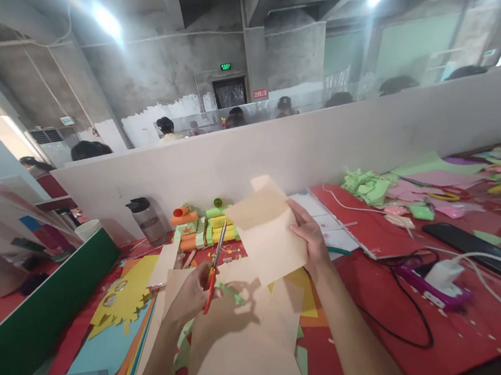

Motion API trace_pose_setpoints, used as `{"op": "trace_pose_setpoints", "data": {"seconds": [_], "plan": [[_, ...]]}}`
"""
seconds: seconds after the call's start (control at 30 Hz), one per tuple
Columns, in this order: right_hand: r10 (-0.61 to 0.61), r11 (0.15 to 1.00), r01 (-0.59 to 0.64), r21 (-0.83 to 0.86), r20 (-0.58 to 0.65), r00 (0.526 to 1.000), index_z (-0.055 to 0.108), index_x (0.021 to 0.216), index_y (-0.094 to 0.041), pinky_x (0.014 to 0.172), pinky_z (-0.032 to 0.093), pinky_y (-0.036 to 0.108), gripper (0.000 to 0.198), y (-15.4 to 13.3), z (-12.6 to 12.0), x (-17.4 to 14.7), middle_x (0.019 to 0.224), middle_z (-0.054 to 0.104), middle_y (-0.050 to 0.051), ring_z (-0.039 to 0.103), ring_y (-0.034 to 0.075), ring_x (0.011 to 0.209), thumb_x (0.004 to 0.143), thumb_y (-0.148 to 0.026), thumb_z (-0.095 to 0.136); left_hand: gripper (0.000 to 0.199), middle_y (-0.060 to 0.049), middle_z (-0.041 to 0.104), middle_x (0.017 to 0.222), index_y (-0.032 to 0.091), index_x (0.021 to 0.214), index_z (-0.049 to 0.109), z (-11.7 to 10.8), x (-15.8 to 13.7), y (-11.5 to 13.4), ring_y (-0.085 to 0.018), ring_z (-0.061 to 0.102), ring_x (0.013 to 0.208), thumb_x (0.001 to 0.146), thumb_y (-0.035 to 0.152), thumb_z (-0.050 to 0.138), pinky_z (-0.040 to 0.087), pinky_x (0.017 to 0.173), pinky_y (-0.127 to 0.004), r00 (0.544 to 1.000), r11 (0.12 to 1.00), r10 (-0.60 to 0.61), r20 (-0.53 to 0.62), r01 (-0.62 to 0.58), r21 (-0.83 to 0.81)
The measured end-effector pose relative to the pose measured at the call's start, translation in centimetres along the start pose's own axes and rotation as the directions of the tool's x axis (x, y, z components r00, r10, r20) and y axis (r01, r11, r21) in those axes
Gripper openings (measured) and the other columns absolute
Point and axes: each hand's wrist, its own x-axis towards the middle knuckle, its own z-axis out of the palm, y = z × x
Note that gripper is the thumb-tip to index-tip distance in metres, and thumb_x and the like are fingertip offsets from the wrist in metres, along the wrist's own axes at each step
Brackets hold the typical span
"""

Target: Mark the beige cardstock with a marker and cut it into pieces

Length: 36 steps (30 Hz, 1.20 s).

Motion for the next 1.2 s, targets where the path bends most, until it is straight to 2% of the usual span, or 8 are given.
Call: {"op": "trace_pose_setpoints", "data": {"seconds": [0.13,0.43,0.6,0.73,0.87,0.97,1.07,1.2], "plan": [[-0.044,0.998,0.043,-0.042,-0.022,0.999,0.057,0.137,-0.032,0.115,0.037,0.048,0.058,-0.5,-1.2,0.2,0.146,0.056,-0.001,0.041,0.031,0.142,0.080,-0.027,0.068,0.030,0.007,0.038,0.067,0.022,0.077,0.045,-0.6,-0.5,0.1,-0.011,0.033,0.060,0.067,0.028,0.073,0.026,0.052,-0.024,0.999,0.998,-0.020,0.042,0.017,0.063],[0.075,0.993,-0.066,-0.099,0.086,0.993,0.044,0.148,-0.035,0.110,0.042,0.052,0.072,-0.9,-0.6,-0.7,0.147,0.055,-0.001,0.045,0.035,0.139,0.079,-0.031,0.065,0.027,0.007,0.044,0.065,0.022,0.073,0.048,-0.9,-0.7,0.8,-0.012,0.034,0.059,0.064,0.025,0.073,0.024,0.053,-0.025,0.995,0.994,-0.018,0.100,0.007,0.107],[-0.026,0.999,0.026,-0.024,0.003,1.000,0.046,0.147,-0.036,0.115,0.036,0.051,0.067,-1.2,-0.3,-0.7,0.150,0.051,-0.003,0.041,0.032,0.142,0.082,-0.029,0.061,0.024,0.005,0.047,0.065,0.021,0.076,0.052,-0.7,-0.2,0.3,-0.014,0.045,0.061,0.068,0.027,0.074,0.033,0.056,-0.024,0.995,0.999,0.008,-0.096,-0.013,-0.048],[0.092,0.994,-0.083,-0.076,0.114,0.989,0.055,0.139,-0.035,0.108,0.044,0.049,0.063,-0.8,0.0,-1.0,0.143,0.059,-0.001,0.052,0.034,0.133,0.078,-0.029,0.067,0.035,-0.003,0.063,0.087,0.022,0.095,0.056,0.1,0.0,0.6,-0.022,0.063,0.077,0.070,0.029,0.079,0.048,0.068,-0.030,0.972,0.926,0.048,-0.231,-0.131,-0.355],[0.317,0.948,-0.289,-0.130,0.379,0.870,0.062,0.133,-0.031,0.093,0.053,0.045,0.061,-0.5,0.7,-1.7,0.136,0.064,0.005,0.063,0.033,0.119,0.073,-0.029,0.075,0.040,-0.011,0.067,0.109,0.020,0.097,0.055,0.5,0.1,1.2,-0.031,0.065,0.103,0.071,0.036,0.081,0.051,0.086,-0.039,0.963,0.825,0.093,-0.253,-0.217,-0.521],[0.364,0.931,-0.333,-0.151,0.461,0.809,0.062,0.132,-0.030,0.090,0.054,0.040,0.057,-0.6,0.8,-2.0,0.136,0.064,0.006,0.065,0.030,0.116,0.076,-0.026,0.074,0.048,-0.014,0.066,0.120,0.021,0.107,0.055,0.1,0.0,1.6,-0.030,0.063,0.109,0.071,0.035,0.083,0.049,0.088,-0.037,0.950,0.871,0.053,-0.307,-0.195,-0.450],[0.364,0.930,-0.335,-0.150,0.488,0.793,0.061,0.133,-0.029,0.090,0.054,0.038,0.058,-0.6,0.5,-1.9,0.137,0.063,0.007,0.065,0.028,0.116,0.077,-0.024,0.073,0.053,-0.012,0.069,0.114,0.022,0.106,0.055,-0.3,-0.3,2.1,-0.027,0.063,0.101,0.065,0.033,0.087,0.048,0.084,-0.034,0.939,0.929,0.060,-0.338,-0.176,-0.324],[0.439,0.893,-0.396,-0.212,0.596,0.672,0.060,0.136,-0.025,0.091,0.053,0.036,0.060,-0.1,0.5,-1.9,0.135,0.064,0.010,0.064,0.027,0.116,0.078,-0.024,0.075,0.048,0.000,0.063,0.084,0.022,0.095,0.054,0.4,-0.6,3.0,-0.016,0.058,0.070,0.064,0.035,0.087,0.047,0.065,-0.026,0.964,0.951,0.082,-0.252,-0.151,-0.268]]}}
